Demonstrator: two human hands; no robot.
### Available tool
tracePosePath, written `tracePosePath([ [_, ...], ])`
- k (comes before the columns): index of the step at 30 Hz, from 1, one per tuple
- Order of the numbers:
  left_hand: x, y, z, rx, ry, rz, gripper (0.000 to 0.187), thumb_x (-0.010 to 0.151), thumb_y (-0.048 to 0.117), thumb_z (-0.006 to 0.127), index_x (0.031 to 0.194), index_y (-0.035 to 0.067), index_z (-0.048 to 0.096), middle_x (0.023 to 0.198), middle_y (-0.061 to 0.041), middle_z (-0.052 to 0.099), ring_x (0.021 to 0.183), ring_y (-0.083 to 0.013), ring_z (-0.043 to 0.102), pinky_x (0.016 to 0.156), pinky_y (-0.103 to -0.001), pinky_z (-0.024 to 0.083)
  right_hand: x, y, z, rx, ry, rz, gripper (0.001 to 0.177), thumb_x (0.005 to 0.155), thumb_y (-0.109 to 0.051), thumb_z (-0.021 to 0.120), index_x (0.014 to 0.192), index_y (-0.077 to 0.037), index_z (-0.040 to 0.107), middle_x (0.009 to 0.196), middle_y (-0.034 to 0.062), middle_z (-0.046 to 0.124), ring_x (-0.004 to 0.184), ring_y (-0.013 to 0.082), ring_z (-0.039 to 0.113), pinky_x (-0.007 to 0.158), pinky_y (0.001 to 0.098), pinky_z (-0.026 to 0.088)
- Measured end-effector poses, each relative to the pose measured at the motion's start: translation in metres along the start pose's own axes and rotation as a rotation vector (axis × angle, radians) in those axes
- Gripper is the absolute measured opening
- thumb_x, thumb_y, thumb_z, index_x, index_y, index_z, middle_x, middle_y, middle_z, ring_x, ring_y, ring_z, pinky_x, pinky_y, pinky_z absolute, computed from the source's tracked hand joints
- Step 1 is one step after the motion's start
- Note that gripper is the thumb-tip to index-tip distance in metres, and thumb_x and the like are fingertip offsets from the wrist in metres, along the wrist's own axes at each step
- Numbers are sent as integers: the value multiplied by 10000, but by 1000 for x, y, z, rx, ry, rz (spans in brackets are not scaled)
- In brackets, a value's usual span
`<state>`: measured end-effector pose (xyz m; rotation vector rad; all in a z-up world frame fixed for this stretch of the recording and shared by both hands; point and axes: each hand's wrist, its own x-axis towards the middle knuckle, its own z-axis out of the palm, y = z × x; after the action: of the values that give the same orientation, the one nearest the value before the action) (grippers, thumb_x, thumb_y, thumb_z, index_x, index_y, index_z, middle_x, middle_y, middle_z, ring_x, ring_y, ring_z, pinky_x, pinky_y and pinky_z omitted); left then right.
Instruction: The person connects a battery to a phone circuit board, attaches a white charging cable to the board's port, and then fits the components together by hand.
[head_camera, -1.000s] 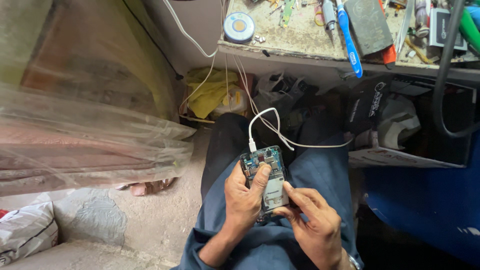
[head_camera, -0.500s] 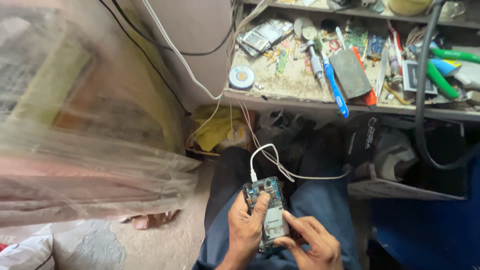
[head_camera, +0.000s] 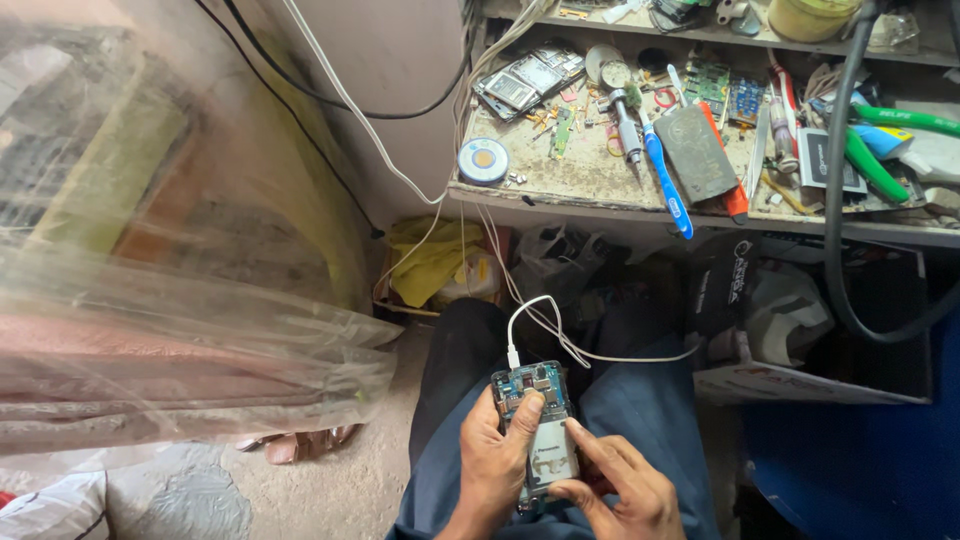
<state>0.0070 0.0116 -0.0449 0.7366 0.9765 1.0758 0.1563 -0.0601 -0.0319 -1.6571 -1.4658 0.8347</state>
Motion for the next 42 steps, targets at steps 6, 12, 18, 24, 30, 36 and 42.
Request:
tracePosePath([
  [6,-1,-7,-5,1,-10,-42,201,962,182,688,1058,6,682,858,-34,737,719,-80,660,633,-246,553,-5,11,2,-32,-31,-9,700,674,-239,898,1307,-44,669,800,53,737,642,96,752,518,239,636],
  [12,-14,-18,-18,-34,-18,-138,220,945,182,702,1069,1,692,857,-47,749,721,-93,675,636,-252,556,-21,50,8,23,-152,-31,775,651,-267,988,1311,-25,661,743,45,753,546,76,743,446,245,592],
  [18,-22,-16,-22,95,-49,-136,218,977,188,687,1089,1,692,897,-28,745,761,-67,672,664,-244,571,-23,26,-4,106,-169,-19,802,655,-226,965,1329,-8,589,811,35,748,676,79,736,585,221,619],
  [24,-29,-11,-17,11,-147,-180,216,982,171,683,1118,5,665,905,-24,732,753,-62,662,660,-240,563,11,10,-27,194,12,85,546,773,-210,841,1252,-10,671,930,32,713,810,92,674,696,230,562],
  [30,-40,-13,-16,190,-244,-145,211,975,188,716,1071,8,663,838,7,714,712,-38,627,625,-225,538,58,23,-24,627,-272,417,254,926,-171,713,1107,-1,767,900,10,718,802,70,631,728,217,522],
  [36,-45,-11,-21,292,-250,-98,189,961,186,723,1022,15,667,782,20,712,679,-32,626,602,-231,535,58,16,-6,761,-352,354,154,947,-114,747,884,26,739,820,10,677,761,75,593,675,230,481],
  [42,-47,-13,-28,326,-265,-104,179,955,172,730,1003,11,668,758,15,701,672,-33,605,595,-237,517,43,6,2,563,-242,255,168,939,-127,735,825,-6,707,799,-16,651,741,50,568,658,217,469],
])
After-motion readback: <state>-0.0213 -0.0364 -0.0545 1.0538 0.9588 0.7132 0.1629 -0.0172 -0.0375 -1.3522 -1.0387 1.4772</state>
